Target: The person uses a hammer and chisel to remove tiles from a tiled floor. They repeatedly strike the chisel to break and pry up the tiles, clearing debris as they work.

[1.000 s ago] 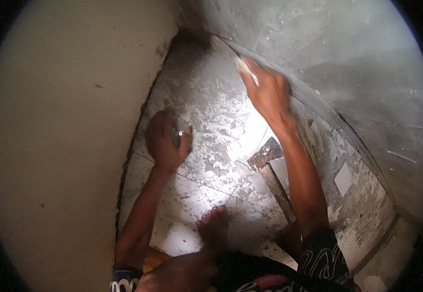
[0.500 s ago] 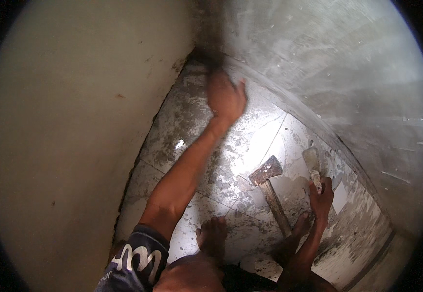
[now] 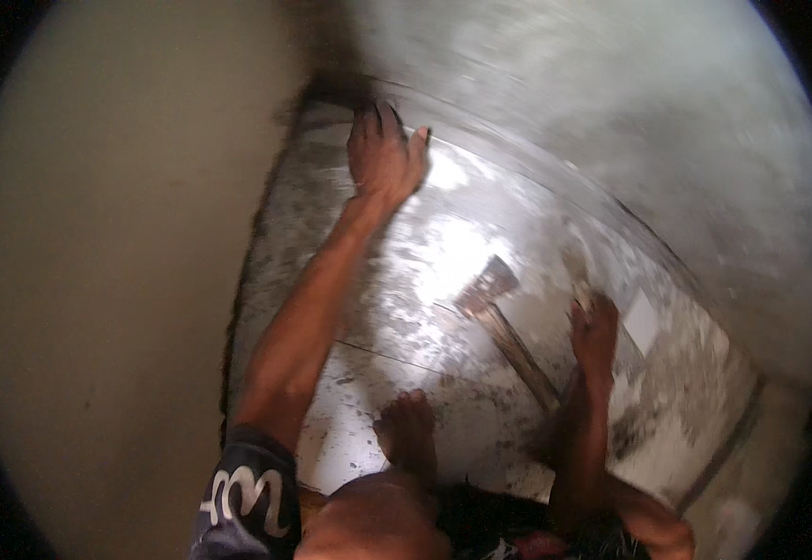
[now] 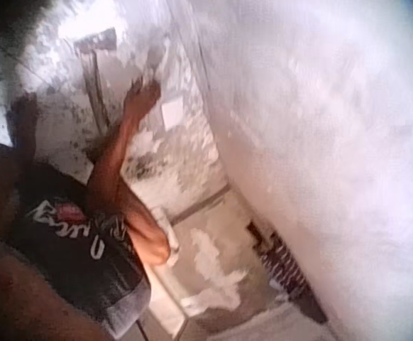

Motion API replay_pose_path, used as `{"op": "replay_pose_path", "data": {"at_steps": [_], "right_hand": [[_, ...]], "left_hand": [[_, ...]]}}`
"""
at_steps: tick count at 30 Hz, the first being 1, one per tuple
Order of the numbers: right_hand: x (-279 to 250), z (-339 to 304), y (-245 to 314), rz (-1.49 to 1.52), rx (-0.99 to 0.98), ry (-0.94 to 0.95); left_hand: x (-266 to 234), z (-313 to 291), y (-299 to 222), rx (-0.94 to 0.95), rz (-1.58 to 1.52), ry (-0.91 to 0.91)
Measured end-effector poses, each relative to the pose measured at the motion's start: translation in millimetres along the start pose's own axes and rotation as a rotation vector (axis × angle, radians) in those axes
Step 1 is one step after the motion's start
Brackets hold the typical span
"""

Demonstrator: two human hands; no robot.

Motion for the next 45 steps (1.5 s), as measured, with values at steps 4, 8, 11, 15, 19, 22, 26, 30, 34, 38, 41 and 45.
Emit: {"op": "replay_pose_path", "data": {"at_steps": [4,8,11,15,19,22,26,30,34,38,41,45], "right_hand": [[-7.1,5.3,-11.3,0.051,0.080,0.015],[-32.8,4.0,-4.8,-0.124,0.063,-0.049],[-30.1,-8.4,20.4,0.073,-0.013,-0.089],[11.4,-51.5,82.7,0.523,0.030,0.323],[44.9,-88.5,91.8,0.375,0.008,0.136],[63.9,-92.4,96.8,0.487,0.125,0.302],[56.9,-88.3,103.6,0.517,0.059,0.198],[9.9,-56.8,94.8,0.586,0.066,0.344],[-69.1,-13.9,102.0,0.566,0.105,0.367],[-156.7,35.6,151.0,0.444,-0.044,0.286],[-192.1,80.5,198.8,0.311,-0.215,0.309],[-248.7,135.4,202.3,0.424,-0.860,0.178]], "left_hand": [[-9.1,-51.6,-52.2,0.295,-0.459,0.143],[-26.7,-104.2,-83.8,0.275,-0.417,0.038],[-16.5,-139.0,-80.9,0.258,-0.422,0.175],[-33.4,-162.9,-66.7,0.193,-0.392,0.183],[-32.5,-213.4,-63.6,0.269,-0.331,0.275],[-27.8,-254.5,-58.6,0.290,-0.323,0.278],[-25.6,-266.0,-58.1,0.481,-0.222,0.277],[-19.9,-274.2,-62.1,0.511,-0.184,0.281],[-13.8,-284.6,-63.1,0.528,-0.212,0.325],[-15.0,-277.7,-51.2,0.601,-0.197,0.241],[-21.3,-275.2,-52.2,0.631,-0.197,0.195],[-33.8,-266.2,-53.1,0.610,-0.177,0.203]]}}
Point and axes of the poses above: each hand's wrist, its own z-axis towards the middle knuckle, its own x-axis out of the palm, y = z × x, the point moved 5 cm from there along z, towards the middle knuckle, and after that the axes turned 7 degrees about z, right-handed, at the moved point
